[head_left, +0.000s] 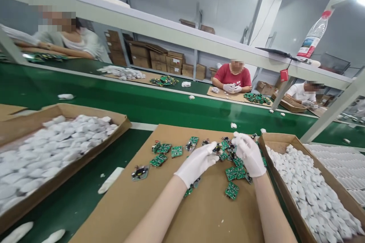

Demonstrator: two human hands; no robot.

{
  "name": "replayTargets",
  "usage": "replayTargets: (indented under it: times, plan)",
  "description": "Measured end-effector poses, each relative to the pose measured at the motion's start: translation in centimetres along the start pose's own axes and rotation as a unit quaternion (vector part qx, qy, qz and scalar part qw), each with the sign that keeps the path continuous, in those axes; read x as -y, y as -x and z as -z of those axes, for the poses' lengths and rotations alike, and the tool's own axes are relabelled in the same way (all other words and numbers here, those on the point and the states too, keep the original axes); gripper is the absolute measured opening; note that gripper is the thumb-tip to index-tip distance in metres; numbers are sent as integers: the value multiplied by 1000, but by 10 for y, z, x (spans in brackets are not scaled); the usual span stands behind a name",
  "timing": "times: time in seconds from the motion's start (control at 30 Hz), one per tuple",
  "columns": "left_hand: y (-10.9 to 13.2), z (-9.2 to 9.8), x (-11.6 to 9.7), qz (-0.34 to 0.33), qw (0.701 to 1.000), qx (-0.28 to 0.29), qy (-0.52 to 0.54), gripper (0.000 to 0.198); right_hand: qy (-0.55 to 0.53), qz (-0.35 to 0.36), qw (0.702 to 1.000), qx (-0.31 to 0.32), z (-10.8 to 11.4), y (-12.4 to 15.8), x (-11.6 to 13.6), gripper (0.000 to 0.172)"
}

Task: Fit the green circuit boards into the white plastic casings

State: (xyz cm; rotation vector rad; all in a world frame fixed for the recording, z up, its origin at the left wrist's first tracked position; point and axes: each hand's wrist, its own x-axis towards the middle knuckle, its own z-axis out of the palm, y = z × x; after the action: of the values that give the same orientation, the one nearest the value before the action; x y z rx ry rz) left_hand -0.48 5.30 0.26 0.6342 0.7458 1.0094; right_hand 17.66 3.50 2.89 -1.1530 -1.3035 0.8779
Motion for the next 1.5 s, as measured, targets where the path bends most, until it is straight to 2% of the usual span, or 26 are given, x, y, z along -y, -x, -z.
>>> replayTargets:
  times: [0.07, 0.13, 0.23, 0.33, 0.47, 0.6, 0.67, 0.77, 0.87, 0.93, 1.1, 1.2, 1.5]
  plan:
    - [2, 2, 1, -23, 999, 39, 6, 37, -58, -17, 997, 40, -10, 5, -10, 52]
    - [4, 2, 1, -45, 996, 79, 13, 42, -109, -40, 991, 72, -11, 8, -18, 48]
    - [5, 1, 2, -49, 993, 108, 13, 39, -134, -48, 988, 68, -5, 9, -25, 37]
    - [3, -1, 4, -38, 993, 110, 33, 32, -141, -44, 987, 54, -4, 7, -31, 36]
    - [2, -3, 11, -51, 994, 84, 40, 18, -151, -38, 986, 56, -10, 9, -34, 34]
    - [5, -4, 15, -62, 992, 104, 25, 15, -152, -24, 987, 56, -15, 17, -25, 36]
    - [7, -5, 15, -76, 990, 120, 17, 15, -124, -5, 992, 35, -18, 23, -20, 34]
    - [10, -7, 13, -89, 987, 130, 19, 17, -42, 60, 997, 3, -23, 30, -14, 19]
    - [12, -8, 11, -87, 989, 112, 33, 18, 35, 167, 985, -5, -27, 34, -13, 15]
    - [12, -9, 11, -85, 990, 107, 45, 16, 62, 212, 975, -16, -27, 35, -12, 15]
    - [15, -11, 10, -92, 984, 132, 79, 11, 61, 220, 973, -19, -24, 33, -7, 16]
    - [18, -13, 9, -97, 985, 117, 79, 14, 78, 244, 967, -10, -22, 34, -6, 17]
    - [24, -21, 8, -85, 992, 77, 55, 31, 103, 280, 953, -47, -24, 35, -8, 25]
